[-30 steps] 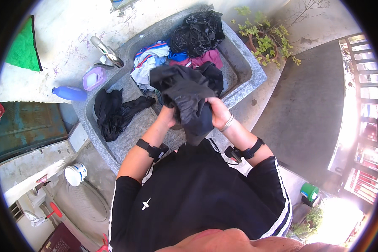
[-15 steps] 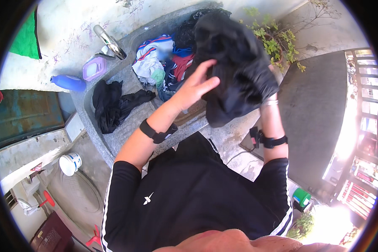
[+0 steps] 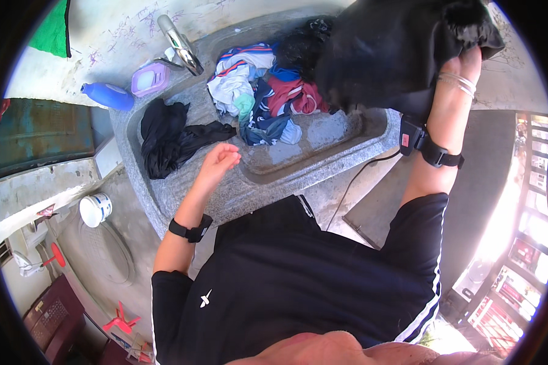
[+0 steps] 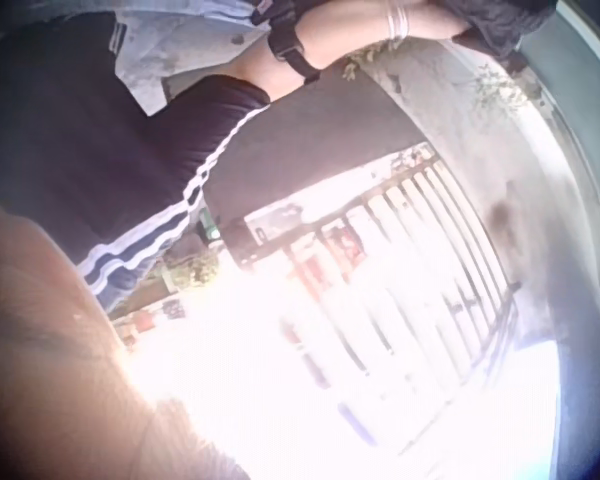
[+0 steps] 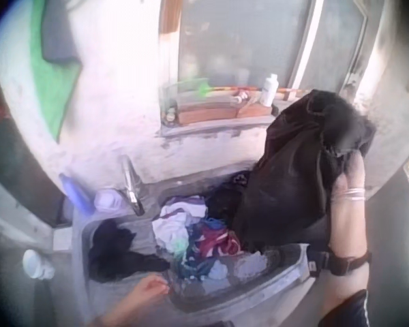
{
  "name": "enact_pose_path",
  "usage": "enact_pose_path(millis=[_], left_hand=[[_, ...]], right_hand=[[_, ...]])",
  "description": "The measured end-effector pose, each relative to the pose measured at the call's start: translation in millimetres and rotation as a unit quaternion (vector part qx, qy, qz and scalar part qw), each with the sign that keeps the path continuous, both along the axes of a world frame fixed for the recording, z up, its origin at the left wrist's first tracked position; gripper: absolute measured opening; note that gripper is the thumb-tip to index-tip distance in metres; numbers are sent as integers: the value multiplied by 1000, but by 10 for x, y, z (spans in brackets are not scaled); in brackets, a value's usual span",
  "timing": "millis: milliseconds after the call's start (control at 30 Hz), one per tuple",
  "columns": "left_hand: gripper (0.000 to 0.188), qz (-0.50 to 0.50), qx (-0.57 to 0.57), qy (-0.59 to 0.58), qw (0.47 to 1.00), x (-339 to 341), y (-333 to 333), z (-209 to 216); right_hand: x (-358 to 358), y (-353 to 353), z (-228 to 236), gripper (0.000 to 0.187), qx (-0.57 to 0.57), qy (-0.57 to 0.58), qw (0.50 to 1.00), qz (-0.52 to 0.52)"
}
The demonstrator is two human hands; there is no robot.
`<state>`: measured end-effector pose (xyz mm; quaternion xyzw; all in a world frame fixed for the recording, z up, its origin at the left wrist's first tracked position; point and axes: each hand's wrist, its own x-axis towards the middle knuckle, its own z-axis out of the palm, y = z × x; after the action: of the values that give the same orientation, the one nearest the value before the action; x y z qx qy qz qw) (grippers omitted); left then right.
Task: The person washes a black garment in an outdoor stone sink by hand, applies liquid detergent from a blue bottle, and scrubs the fabric before moving other clothes in the basin.
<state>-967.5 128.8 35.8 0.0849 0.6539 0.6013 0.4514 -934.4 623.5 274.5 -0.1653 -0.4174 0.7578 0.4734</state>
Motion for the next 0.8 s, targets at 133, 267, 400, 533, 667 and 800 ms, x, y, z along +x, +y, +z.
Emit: enact_pose_path(millis=[133, 267, 400, 533, 667, 800], left_hand=[[26, 10, -24, -9, 1000, 62, -60, 10], [25, 7, -24, -16, 1000, 123, -56, -29], [23, 6, -29, -19, 999, 182, -68, -18], [21, 43, -25, -17, 999, 254, -146, -84], [20, 32, -53, -12, 998, 300, -180, -133], [20, 32, -66, 18, 997, 407, -179, -134]], right_hand=[[-394, 76, -104, 30, 25, -76, 993, -83], [-737, -182, -595, 38, 118, -286, 949, -63], [-660, -340, -1632, 72, 399, -485, 778, -4], [-132, -699, -2677, 39, 565, -621, 535, 96], [-5, -1026, -3619, 72, 528, -662, 388, 364], [-332, -1225, -3702, 102, 479, -792, 298, 232]])
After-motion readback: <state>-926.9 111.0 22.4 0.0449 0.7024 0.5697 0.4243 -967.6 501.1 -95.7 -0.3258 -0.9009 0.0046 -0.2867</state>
